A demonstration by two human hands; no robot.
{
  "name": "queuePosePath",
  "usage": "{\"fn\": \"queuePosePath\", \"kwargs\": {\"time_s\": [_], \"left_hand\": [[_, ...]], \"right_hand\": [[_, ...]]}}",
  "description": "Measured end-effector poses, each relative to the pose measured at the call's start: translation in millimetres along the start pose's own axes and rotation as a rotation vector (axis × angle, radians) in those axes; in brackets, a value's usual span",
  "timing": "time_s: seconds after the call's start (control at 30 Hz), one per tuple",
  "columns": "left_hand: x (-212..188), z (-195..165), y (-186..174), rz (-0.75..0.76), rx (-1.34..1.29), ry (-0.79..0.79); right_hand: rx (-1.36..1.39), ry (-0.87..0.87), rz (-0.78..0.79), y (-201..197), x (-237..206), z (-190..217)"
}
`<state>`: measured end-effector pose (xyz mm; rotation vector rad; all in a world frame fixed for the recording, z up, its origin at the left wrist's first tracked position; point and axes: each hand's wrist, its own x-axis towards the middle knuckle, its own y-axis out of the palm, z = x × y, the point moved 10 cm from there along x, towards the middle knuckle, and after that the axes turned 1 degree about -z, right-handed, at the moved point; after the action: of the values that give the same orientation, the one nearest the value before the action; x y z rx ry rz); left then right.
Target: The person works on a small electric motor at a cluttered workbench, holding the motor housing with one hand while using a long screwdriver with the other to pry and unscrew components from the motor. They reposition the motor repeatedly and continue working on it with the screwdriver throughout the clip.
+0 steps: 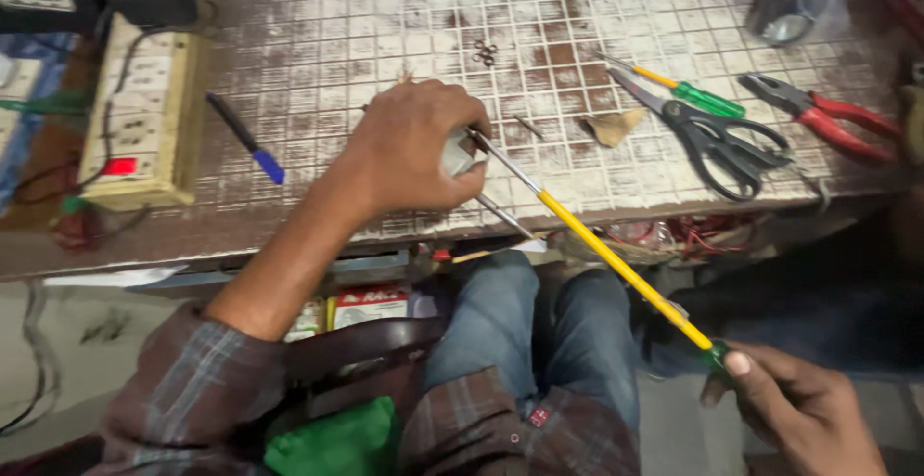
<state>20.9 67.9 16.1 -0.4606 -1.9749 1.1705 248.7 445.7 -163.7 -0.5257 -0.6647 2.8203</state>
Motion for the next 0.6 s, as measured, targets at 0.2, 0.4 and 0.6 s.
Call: {"fn": "queuePosePath", "kwargs": {"time_s": [0.2,0.4,0.6], "left_hand": [[4.0,2.2,3.7,0.021,0.001,-0.029],[4.7,-2.0,-3.9,0.001,-0.011,-0.050],[3.9,-0.9,-3.2,-0.016,-0.017,-0.054]], "right_hand": [[-0.166,-0.186,-0.111,-14.7,-13.3,48.7],[-0.728,-0.886,-0.335,1.2,-45.5,136.3],[-0.801,-1.054,-0.521,7.5,-64.4,143.1]]}}
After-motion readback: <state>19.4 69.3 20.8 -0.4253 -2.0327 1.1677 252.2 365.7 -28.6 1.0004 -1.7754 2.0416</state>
